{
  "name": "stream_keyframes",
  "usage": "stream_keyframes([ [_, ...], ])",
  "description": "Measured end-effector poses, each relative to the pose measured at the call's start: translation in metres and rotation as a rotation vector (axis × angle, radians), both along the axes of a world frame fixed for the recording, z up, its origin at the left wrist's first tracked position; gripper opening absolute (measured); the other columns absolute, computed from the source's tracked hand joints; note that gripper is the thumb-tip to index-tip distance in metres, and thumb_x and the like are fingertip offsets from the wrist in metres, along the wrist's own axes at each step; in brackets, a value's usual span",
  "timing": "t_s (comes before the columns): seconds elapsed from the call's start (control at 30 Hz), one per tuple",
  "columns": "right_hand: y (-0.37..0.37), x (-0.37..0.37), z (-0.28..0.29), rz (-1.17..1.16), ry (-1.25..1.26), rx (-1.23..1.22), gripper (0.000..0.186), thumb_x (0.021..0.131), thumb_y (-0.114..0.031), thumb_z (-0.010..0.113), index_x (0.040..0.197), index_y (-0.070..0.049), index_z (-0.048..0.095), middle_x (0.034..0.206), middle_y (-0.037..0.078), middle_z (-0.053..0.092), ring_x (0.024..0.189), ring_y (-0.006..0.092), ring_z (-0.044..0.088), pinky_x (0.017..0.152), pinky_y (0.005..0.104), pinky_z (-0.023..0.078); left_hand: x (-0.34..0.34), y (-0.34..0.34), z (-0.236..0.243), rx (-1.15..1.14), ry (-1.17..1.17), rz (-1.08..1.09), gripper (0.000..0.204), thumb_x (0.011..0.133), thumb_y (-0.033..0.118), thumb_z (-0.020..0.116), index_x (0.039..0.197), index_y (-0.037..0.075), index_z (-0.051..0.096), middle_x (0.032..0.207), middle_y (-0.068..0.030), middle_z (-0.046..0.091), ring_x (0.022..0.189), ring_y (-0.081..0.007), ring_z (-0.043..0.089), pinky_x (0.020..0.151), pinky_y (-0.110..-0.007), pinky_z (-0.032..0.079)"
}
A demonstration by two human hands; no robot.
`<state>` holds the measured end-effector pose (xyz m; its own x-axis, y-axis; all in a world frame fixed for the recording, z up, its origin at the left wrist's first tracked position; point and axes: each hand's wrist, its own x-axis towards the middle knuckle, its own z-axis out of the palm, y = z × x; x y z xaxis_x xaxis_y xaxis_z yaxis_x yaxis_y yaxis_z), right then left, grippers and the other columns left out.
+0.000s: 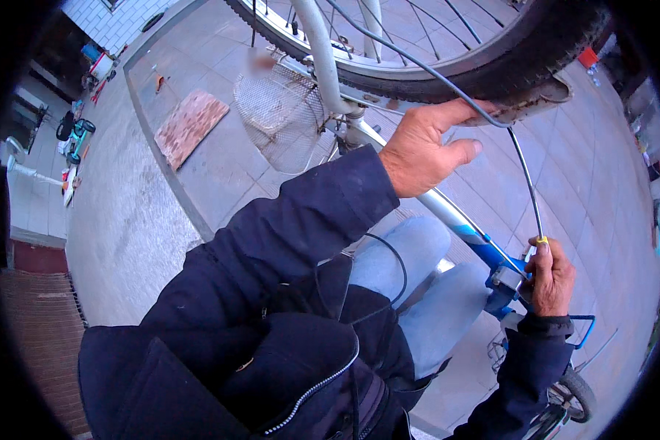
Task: The person uses a yellow screwdriver to tighten a screw on the front fender of a blue and silver bicycle while holding the fender by hand.
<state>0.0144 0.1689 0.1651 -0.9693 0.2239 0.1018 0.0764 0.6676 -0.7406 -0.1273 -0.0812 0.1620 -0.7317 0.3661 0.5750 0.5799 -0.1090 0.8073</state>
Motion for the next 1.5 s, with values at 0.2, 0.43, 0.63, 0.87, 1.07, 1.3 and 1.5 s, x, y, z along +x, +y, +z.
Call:
stream_keyframes([
  [0.2, 0.018, 0.003, -0.007, -0.034, 0.139, 0.365, 0.029, 0.089, -0.034, 0.052, 0.087, -0.006, 0.06, 0.065, 0.006, 0.055, 0.056, 0.0146, 0.052, 0.051, 0.0254, 0.043, 0.0, -0.001, 0.001, -0.009, 0.039, 0.002, 0.039, 0.077, 0.009, 0.058, 0.115, 0.003, 0.054, 0.109, -0.0139, 0.06, 0.101, -0.0218, 0.057, 0.09, -0.031, 0.042],
  [0.43, 0.008, 0.002, -0.012, -0.091, 0.417, 0.645, 0.027, 0.087, -0.031, 0.057, 0.096, -0.006, 0.061, 0.078, 0.011, 0.063, 0.067, 0.0208, 0.061, 0.062, 0.0269, 0.049, 0.0, -0.002, -0.001, -0.042, 0.028, 0.018, 0.04, 0.077, 0.009, 0.058, 0.116, 0.003, 0.054, 0.11, -0.0135, 0.06, 0.102, -0.022, 0.056, 0.092, -0.03, 0.041],
  [0.63, 0.008, 0.003, -0.006, -0.016, 0.193, 0.17, 0.022, 0.089, -0.028, 0.054, 0.09, -0.006, 0.06, 0.067, 0.003, 0.052, 0.057, 0.0104, 0.048, 0.05, 0.0224, 0.04, -0.003, 0.001, -0.004, -0.013, 0.023, 0.002, 0.039, 0.078, 0.011, 0.059, 0.116, 0.004, 0.054, 0.109, -0.0132, 0.06, 0.102, -0.0226, 0.056, 0.092, -0.031, 0.041],
  [0.87, 0.016, 0.002, 0.006, 0.039, -0.075, -0.104, 0.024, 0.09, -0.028, 0.052, 0.086, -0.005, 0.06, 0.06, -0.001, 0.047, 0.051, 0.0075, 0.041, 0.046, 0.0212, 0.032, -0.001, 0.001, -0.002, -0.008, 0.013, -0.004, 0.039, 0.078, 0.01, 0.059, 0.116, 0.004, 0.054, 0.107, -0.0132, 0.061, 0.1, -0.021, 0.056, 0.09, -0.031, 0.042],
  [1.07, 0.007, 0.003, -0.011, -0.069, 0.268, 0.322, 0.028, 0.089, -0.031, 0.053, 0.085, -0.005, 0.061, 0.06, 0.0, 0.049, 0.052, 0.0108, 0.044, 0.047, 0.023, 0.033, 0.001, 0.0, 0.003, -0.013, 0.001, 0.012, 0.038, 0.077, 0.01, 0.06, 0.114, 0.003, 0.055, 0.105, -0.0129, 0.061, 0.098, -0.0202, 0.057, 0.088, -0.03, 0.042],
  [1.3, 0.002, -0.001, 0.006, 0.034, -0.067, -0.079, 0.028, 0.089, -0.033, 0.052, 0.084, -0.007, 0.06, 0.061, 0.001, 0.048, 0.055, 0.0106, 0.045, 0.047, 0.0239, 0.033, -0.001, 0.0, -0.001, 0.008, 0.043, 0.022, 0.039, 0.077, 0.008, 0.06, 0.115, 0.002, 0.054, 0.106, -0.0133, 0.061, 0.099, -0.0194, 0.057, 0.089, -0.03, 0.042],
  [1.5, 0.018, -0.001, -0.01, 0.001, 0.134, 0.23, 0.026, 0.088, -0.031, 0.055, 0.087, -0.005, 0.06, 0.065, 0.004, 0.053, 0.057, 0.0137, 0.05, 0.051, 0.0255, 0.04, 0.002, 0.0, 0.002, -0.008, 0.007, 0.019, 0.041, 0.076, 0.006, 0.059, 0.116, 0.001, 0.054, 0.108, -0.0137, 0.06, 0.102, -0.0193, 0.055, 0.091, -0.029, 0.041],
])
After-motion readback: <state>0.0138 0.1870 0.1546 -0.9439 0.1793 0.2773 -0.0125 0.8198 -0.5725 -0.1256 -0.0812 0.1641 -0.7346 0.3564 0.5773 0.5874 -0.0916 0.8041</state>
